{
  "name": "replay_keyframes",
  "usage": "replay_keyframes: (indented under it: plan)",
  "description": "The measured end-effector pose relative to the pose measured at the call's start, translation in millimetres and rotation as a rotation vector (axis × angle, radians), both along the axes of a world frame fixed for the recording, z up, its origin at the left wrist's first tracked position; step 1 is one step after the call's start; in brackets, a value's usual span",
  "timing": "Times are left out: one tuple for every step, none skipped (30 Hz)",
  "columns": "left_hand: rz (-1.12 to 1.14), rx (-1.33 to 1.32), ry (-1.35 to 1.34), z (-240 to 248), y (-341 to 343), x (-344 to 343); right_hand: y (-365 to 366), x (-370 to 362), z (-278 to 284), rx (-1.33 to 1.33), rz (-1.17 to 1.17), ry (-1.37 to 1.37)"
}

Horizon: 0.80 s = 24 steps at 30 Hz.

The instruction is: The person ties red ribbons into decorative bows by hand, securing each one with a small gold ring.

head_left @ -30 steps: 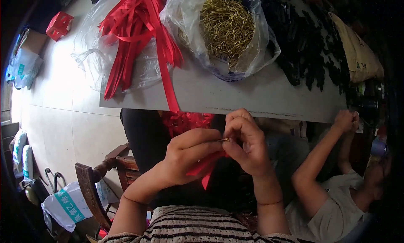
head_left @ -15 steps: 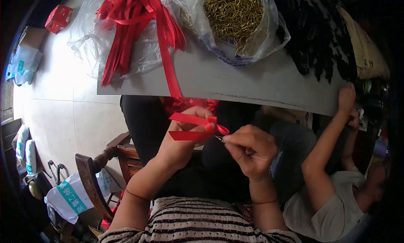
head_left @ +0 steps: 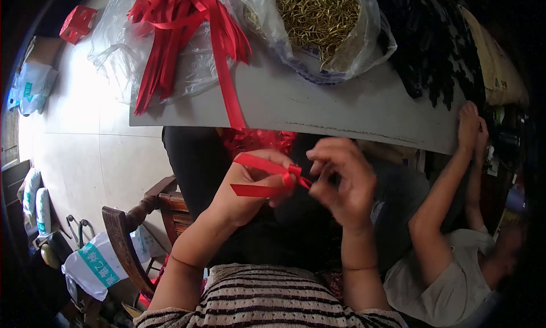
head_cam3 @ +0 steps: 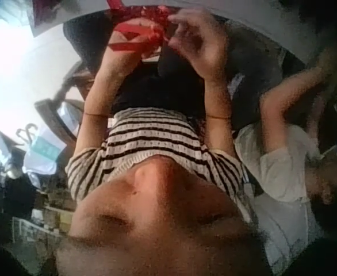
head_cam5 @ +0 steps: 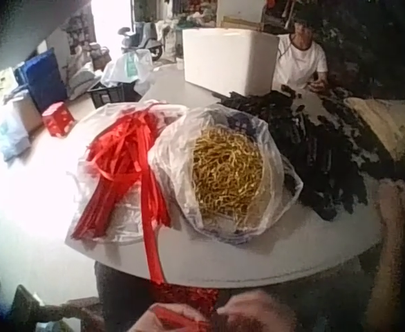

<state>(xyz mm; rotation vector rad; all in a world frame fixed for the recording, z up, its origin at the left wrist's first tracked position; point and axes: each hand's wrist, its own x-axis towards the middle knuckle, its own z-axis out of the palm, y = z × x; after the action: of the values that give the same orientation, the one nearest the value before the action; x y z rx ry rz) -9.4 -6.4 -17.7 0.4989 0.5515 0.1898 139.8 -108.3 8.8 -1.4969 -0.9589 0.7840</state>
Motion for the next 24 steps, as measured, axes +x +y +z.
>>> replay_keyframes:
  plan:
    - [0.010, 0.081, 0.016, 1, -1, 2, -4, -6, 6, -0.005, -0.003, -0.154]
    - [0.011, 0.078, 0.019, 4, -1, 2, -8, -10, 10, -0.013, -0.007, -0.306]
    - [-0.004, 0.184, 0.054, 7, -2, 3, -13, -10, 4, 0.013, 0.001, -0.387]
    - [-0.019, 0.290, 0.088, 9, -2, 3, -16, -10, 5, 0.011, 0.002, -0.384]
    - [-0.022, 0.288, 0.088, 11, -3, 3, -18, -9, 6, -0.055, -0.001, -0.111]
    - [-0.012, 0.445, 0.114, 12, -3, 4, -19, -9, 8, -0.119, -0.005, 0.163]
    - [-0.002, 0.603, 0.139, 13, -3, 4, -19, -8, 11, -0.121, -0.008, 0.163]
    - [-0.001, 0.603, 0.138, 11, -3, 3, -18, -6, 15, -0.146, 0.004, 0.283]
    - [-0.008, 0.762, 0.073, 8, 0, 2, -18, -5, 17, -0.171, 0.015, 0.404]
    - [-0.015, 0.919, 0.006, 6, 1, 2, -19, -3, 15, -0.171, 0.015, 0.403]
    - [-0.013, 0.921, 0.007, 6, 3, 2, -21, 0, 12, -0.189, 0.111, 0.279]
    - [-0.106, 0.897, -0.070, 6, 4, 2, -23, 2, 10, -0.205, 0.205, 0.155]
    - [-0.198, 0.871, -0.146, 6, 5, 2, -23, 4, 13, -0.204, 0.207, 0.155]
    - [-0.196, 0.873, -0.141, 3, 6, -1, -23, 4, 16, -0.233, 0.246, 0.265]
    - [-0.258, 0.698, -0.195, 0, 6, -5, -22, 4, 17, -0.262, 0.286, 0.376]
    - [-0.317, 0.523, -0.248, -2, 6, -8, -21, 3, 16, -0.260, 0.291, 0.380]
    - [-0.319, 0.519, -0.250, -1, 6, -7, -21, 2, 16, -0.243, 0.278, 0.257]
    - [-0.322, 0.469, -0.227, 3, 5, -6, -21, 0, 17, -0.226, 0.265, 0.134]
    - [-0.325, 0.420, -0.203, 5, 5, -5, -20, -1, 18, -0.229, 0.262, 0.134]
    - [-0.325, 0.418, -0.202, 5, 4, -5, -19, -2, 21, -0.227, 0.246, 0.025]
    - [-0.299, 0.517, -0.178, 5, 4, -4, -18, -3, 22, -0.226, 0.229, -0.083]
    - [-0.273, 0.616, -0.153, 5, 3, -4, -19, -3, 21, -0.227, 0.230, -0.081]
    - [-0.273, 0.614, -0.154, 6, -1, 0, -20, -4, 19, -0.199, 0.199, -0.113]
    - [-0.117, 0.731, -0.095, 6, -6, 4, -21, -5, 17, -0.171, 0.169, -0.144]
